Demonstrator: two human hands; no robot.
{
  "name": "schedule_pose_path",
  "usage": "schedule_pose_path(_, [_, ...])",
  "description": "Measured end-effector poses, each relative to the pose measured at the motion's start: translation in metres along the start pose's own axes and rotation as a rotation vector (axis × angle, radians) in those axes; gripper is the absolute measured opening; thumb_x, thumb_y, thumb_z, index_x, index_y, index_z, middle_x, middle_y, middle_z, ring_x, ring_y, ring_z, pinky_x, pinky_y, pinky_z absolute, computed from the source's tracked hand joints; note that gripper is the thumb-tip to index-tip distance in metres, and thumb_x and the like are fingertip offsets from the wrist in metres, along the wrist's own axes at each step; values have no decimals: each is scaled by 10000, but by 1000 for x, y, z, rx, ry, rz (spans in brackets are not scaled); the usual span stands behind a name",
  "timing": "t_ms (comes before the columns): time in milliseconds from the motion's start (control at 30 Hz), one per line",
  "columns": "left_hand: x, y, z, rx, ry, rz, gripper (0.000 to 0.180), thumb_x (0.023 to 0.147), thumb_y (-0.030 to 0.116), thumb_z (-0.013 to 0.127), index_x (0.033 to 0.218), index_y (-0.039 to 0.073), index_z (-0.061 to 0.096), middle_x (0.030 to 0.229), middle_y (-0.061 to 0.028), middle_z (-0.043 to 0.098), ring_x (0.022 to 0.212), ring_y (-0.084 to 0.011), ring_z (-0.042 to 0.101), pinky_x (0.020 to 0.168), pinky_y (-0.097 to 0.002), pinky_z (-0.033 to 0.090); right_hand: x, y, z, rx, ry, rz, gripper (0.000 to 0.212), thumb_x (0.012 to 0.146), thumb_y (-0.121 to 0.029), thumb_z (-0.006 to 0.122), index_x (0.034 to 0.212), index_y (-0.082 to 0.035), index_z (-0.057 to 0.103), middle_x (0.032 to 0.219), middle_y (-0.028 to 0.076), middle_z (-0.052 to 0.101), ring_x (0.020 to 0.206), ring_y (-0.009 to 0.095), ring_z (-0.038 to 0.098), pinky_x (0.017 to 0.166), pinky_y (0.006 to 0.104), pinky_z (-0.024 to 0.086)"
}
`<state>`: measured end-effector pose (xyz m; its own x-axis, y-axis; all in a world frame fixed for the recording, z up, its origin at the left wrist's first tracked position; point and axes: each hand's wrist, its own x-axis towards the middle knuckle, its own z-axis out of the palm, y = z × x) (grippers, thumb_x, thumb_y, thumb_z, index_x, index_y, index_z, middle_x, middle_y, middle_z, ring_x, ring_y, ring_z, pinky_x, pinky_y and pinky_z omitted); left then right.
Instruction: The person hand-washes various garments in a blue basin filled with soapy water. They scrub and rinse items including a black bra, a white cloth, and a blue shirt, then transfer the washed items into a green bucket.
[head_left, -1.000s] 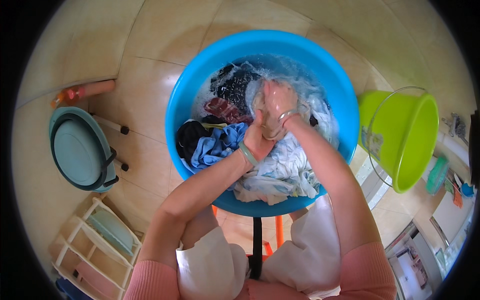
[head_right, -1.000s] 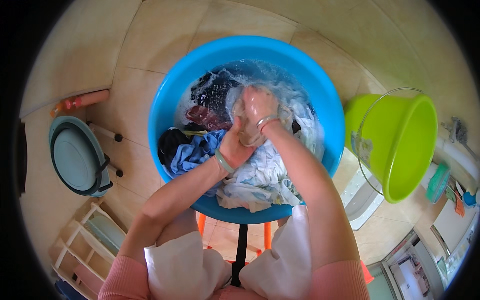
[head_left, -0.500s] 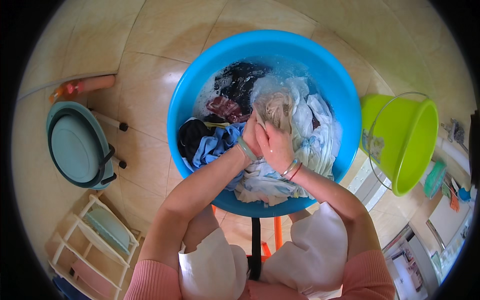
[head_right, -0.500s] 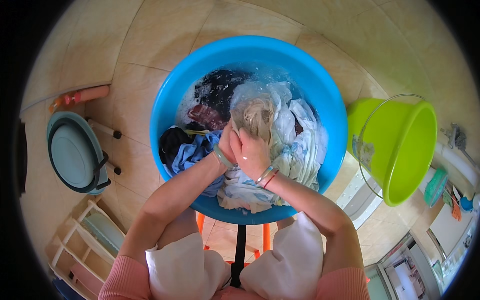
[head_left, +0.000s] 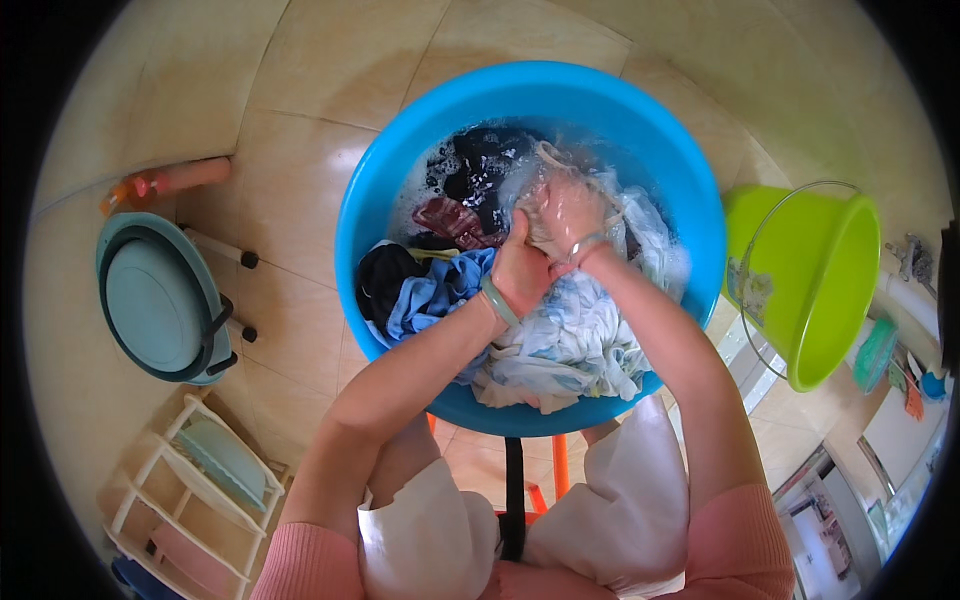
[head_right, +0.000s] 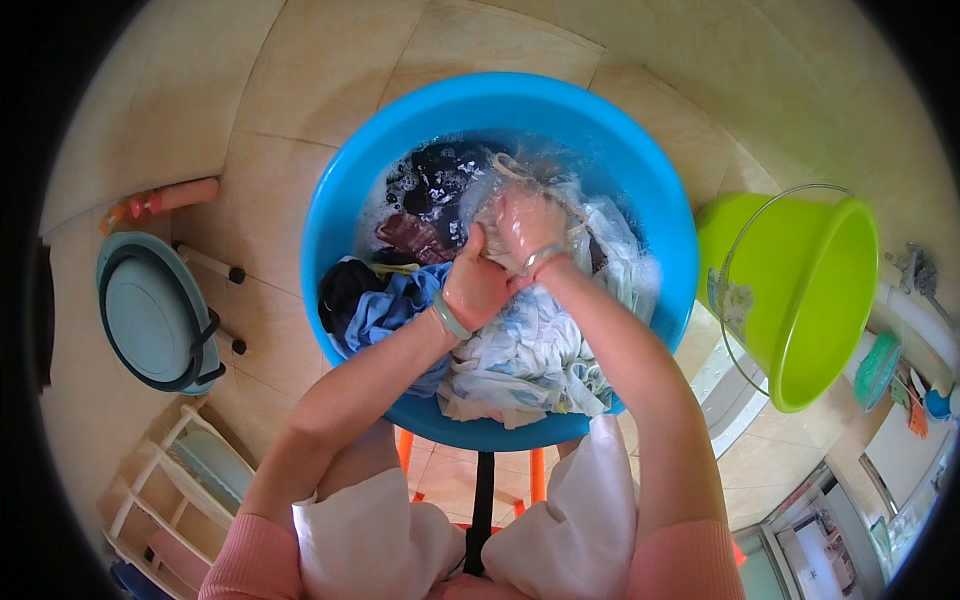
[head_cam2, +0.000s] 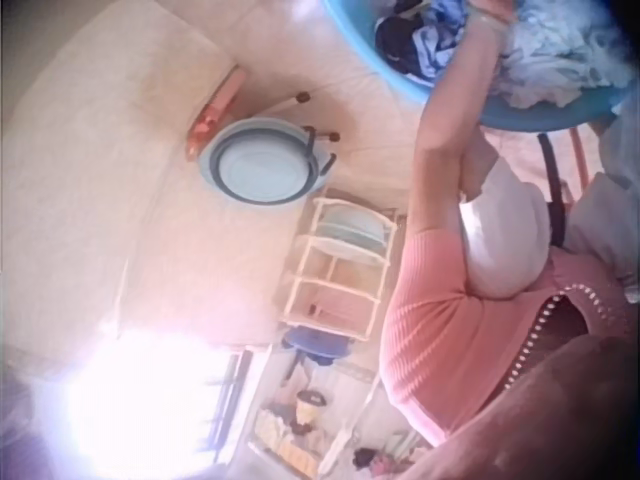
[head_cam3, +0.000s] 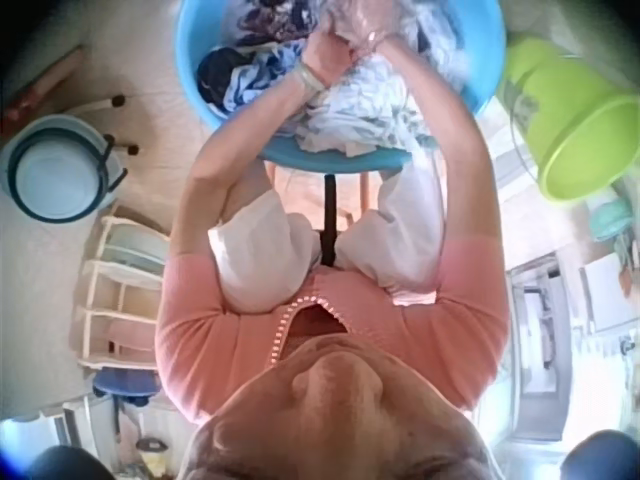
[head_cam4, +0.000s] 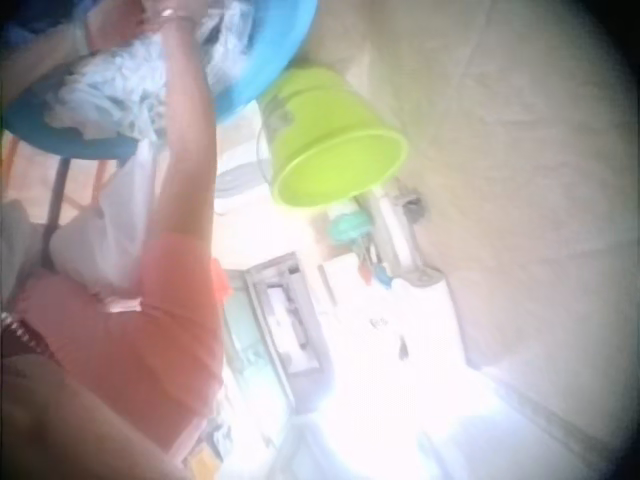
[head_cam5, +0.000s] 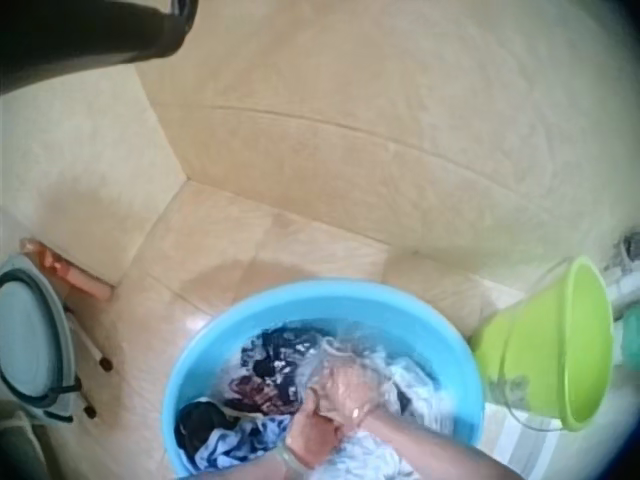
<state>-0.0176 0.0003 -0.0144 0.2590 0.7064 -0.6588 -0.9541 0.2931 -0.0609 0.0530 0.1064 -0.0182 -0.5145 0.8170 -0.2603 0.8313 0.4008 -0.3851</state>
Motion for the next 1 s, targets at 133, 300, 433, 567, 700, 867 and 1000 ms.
schedule_pose_path(133, [-2, 0, -3, -80, -24, 50, 462, 1019, 442, 350, 1316, 129, 515, 1303, -74, 571, 1169, -239, 536, 1036, -382, 402, -71, -44, -19, 391, -7, -12, 329, 950, -272, 516, 775, 4, 557, 658, 246, 593, 645, 432, 604, 597, 506, 481])
schedule_pose_path(300, [-6, -2, 5, -5, 9, 82, 521, 1017, 496, 316, 1338, 126, 493, 1321, -51, 557, 1188, -231, 532, 1028, -386, 412, -65, -31, -7, 340, 99, -154, 322, 948, -292, 499, 731, -63, 562, 674, 200, 624, 601, 383, 620, 543, 487, 486])
schedule_pose_path(433, [-17, -1, 15, -74, 39, 15, 508, 1008, 493, 359, 1340, 131, 488, 1367, -60, 527, 1242, -224, 501, 1097, -416, 347, 5, -4, -12, 3, -39, 26, 335, 959, -270, 436, 785, -68, 639, 822, 190, 682, 704, 357, 665, 646, 476, 528])
schedule_pose_path(567, [-32, 24, 42, 147, -14, 60, 546, 1002, 487, 398, 1399, 114, 430, 1397, -60, 499, 1283, -244, 472, 1102, -429, 336, 33, 83, 7, -38, 93, -69, 355, 959, -286, 442, 856, -25, 660, 845, 226, 673, 782, 383, 658, 693, 483, 519])
schedule_pose_path(700, [-28, 63, 20, 246, 11, 274, 538, 999, 424, 452, 1399, 65, 425, 1373, -80, 519, 1254, -237, 499, 1061, -392, 378, 15, 72, -12, 603, 225, 275, 385, 945, -353, 492, 870, -10, 649, 830, 236, 664, 809, 406, 643, 697, 488, 514])
schedule_pose_path(867, [-3, 52, 0, 494, 249, 354, 361, 927, 176, 637, 1256, 64, 540, 1202, -56, 626, 1081, -199, 612, 907, -346, 494, -5, 43, -14, 107, 76, 125, 375, 891, -381, 588, 1040, -39, 622, 864, 227, 671, 822, 418, 641, 719, 493, 513])
schedule_pose_path(1000, [11, 57, 5, 510, 272, 309, 298, 954, 116, 581, 1245, 65, 544, 1193, -69, 623, 1081, -204, 609, 884, -361, 511, 30, 44, -10, 67, -4, 318, 251, 855, -236, 626, 1022, -51, 644, 1004, 239, 648, 882, 410, 633, 792, 500, 505])
